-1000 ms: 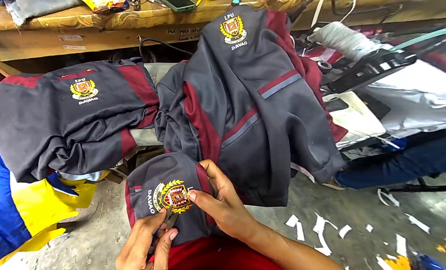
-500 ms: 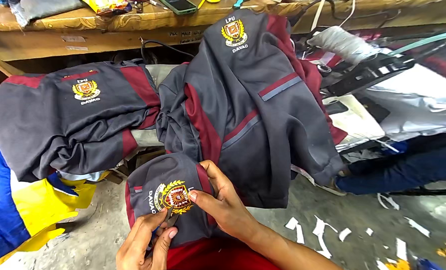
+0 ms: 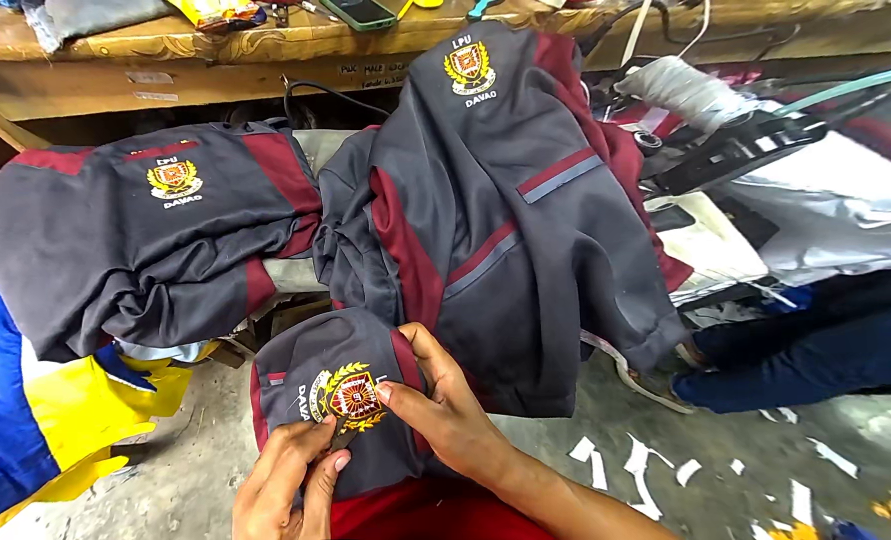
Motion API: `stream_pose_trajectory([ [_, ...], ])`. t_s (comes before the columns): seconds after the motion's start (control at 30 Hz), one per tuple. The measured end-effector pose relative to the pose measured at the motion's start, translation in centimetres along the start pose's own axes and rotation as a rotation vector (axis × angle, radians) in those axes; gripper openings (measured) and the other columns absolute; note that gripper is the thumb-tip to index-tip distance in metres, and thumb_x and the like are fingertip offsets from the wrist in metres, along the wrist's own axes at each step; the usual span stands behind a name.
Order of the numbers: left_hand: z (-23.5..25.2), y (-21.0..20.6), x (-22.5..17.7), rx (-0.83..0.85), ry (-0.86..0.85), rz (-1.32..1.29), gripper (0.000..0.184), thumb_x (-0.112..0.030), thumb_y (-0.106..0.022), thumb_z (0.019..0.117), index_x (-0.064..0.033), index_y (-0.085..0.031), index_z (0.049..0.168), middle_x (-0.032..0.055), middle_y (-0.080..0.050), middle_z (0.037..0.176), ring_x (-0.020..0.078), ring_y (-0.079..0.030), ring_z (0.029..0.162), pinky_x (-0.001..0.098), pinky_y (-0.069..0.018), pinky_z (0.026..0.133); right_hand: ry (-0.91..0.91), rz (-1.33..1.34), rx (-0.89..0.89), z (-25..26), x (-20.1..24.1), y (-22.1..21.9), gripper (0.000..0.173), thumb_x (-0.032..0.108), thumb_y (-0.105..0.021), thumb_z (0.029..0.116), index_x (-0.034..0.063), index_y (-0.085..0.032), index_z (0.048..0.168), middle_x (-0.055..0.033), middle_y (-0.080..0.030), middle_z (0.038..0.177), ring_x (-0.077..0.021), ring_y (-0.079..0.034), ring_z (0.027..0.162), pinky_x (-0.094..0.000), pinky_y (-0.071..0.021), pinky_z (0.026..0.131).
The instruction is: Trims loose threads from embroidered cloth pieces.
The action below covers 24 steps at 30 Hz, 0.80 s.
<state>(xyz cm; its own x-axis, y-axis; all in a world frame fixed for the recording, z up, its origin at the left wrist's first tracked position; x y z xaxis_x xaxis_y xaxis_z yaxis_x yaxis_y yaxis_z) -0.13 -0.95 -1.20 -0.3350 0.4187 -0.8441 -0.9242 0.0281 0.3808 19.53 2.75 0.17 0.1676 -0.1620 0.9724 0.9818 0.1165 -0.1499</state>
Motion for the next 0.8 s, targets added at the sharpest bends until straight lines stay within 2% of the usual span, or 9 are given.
stream_pose_trajectory([
  [0.13, -0.03, -0.01, 0.17, 0.002, 0.055, -0.075, 0.024, -0.013, -0.074, 0.0935, 0.0005, -0.073, 0.113, 0.0059, -0.070, 0.103, 0.0038, -0.067, 0.090, 0.0170, -0.0579, 0.080, -0.036, -0.029, 0.014, -0.05, 0.32, -0.05, 0.034, -0.004, -0.060, 0.0891, -0.0010, -0.048, 0.120, -0.0080, -0.066, 0.112, -0.0103, -0.067, 0.104, -0.0263, -0.0580, 0.090],
  [0.27, -0.02, -0.13, 0.18, -0.010, 0.023, -0.052, 0.020, -0.013, -0.073, 0.0941, -0.0016, -0.073, 0.110, 0.0052, -0.071, 0.103, 0.0035, -0.067, 0.094, 0.0166, -0.0573, 0.084, -0.050, -0.015, 0.001, -0.01, 0.27, -0.05, 0.038, -0.005, -0.065, 0.0864, -0.0006, -0.049, 0.120, -0.0085, -0.066, 0.112, -0.0116, -0.068, 0.103, -0.0274, -0.0589, 0.089],
  [0.5, 0.28, -0.08, 0.34, 0.008, -0.006, -0.039, 0.018, -0.014, -0.073, 0.0949, -0.0028, -0.074, 0.109, 0.0049, -0.070, 0.103, 0.0037, -0.067, 0.095, 0.0162, -0.0568, 0.084, -0.127, 0.106, -0.019, 0.25, -0.38, 0.20, 0.037, -0.006, -0.066, 0.0857, -0.0004, -0.050, 0.119, -0.0100, -0.067, 0.112, -0.0142, -0.069, 0.101, -0.0304, -0.0599, 0.088],
  [0.67, 0.11, -0.14, 0.50, 0.030, 0.066, -0.107, 0.022, -0.013, -0.074, 0.0941, -0.0013, -0.073, 0.113, 0.0052, -0.072, 0.104, 0.0061, -0.069, 0.093, 0.0202, -0.0595, 0.083, -0.048, -0.055, -0.002, 0.16, 0.31, -0.03, 0.037, -0.005, -0.067, 0.0857, 0.0006, -0.050, 0.118, -0.0071, -0.067, 0.111, -0.0101, -0.067, 0.103, -0.0256, -0.0583, 0.089],
  [0.8, 0.06, -0.21, 0.47, -0.004, 0.047, -0.078, 0.019, -0.012, -0.074, 0.0934, -0.0015, -0.074, 0.109, 0.0054, -0.072, 0.103, 0.0064, -0.070, 0.094, 0.0197, -0.0593, 0.084, -0.061, -0.016, -0.008, 0.12, 0.23, -0.19, 0.037, -0.006, -0.066, 0.0856, -0.0004, -0.050, 0.118, -0.0088, -0.067, 0.110, -0.0121, -0.069, 0.102, -0.0272, -0.0591, 0.089],
])
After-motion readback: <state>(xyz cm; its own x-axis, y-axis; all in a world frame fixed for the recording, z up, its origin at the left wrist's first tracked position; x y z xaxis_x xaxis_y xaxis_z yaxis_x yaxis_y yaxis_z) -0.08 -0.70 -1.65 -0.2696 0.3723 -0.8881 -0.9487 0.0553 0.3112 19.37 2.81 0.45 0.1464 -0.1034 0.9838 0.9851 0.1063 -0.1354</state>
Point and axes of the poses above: each hand's wrist, its own z-axis towards the middle knuckle, its own y-axis out of the back of the hand, x = y × z, the point moved 3 cm from there along z, towards the middle knuckle
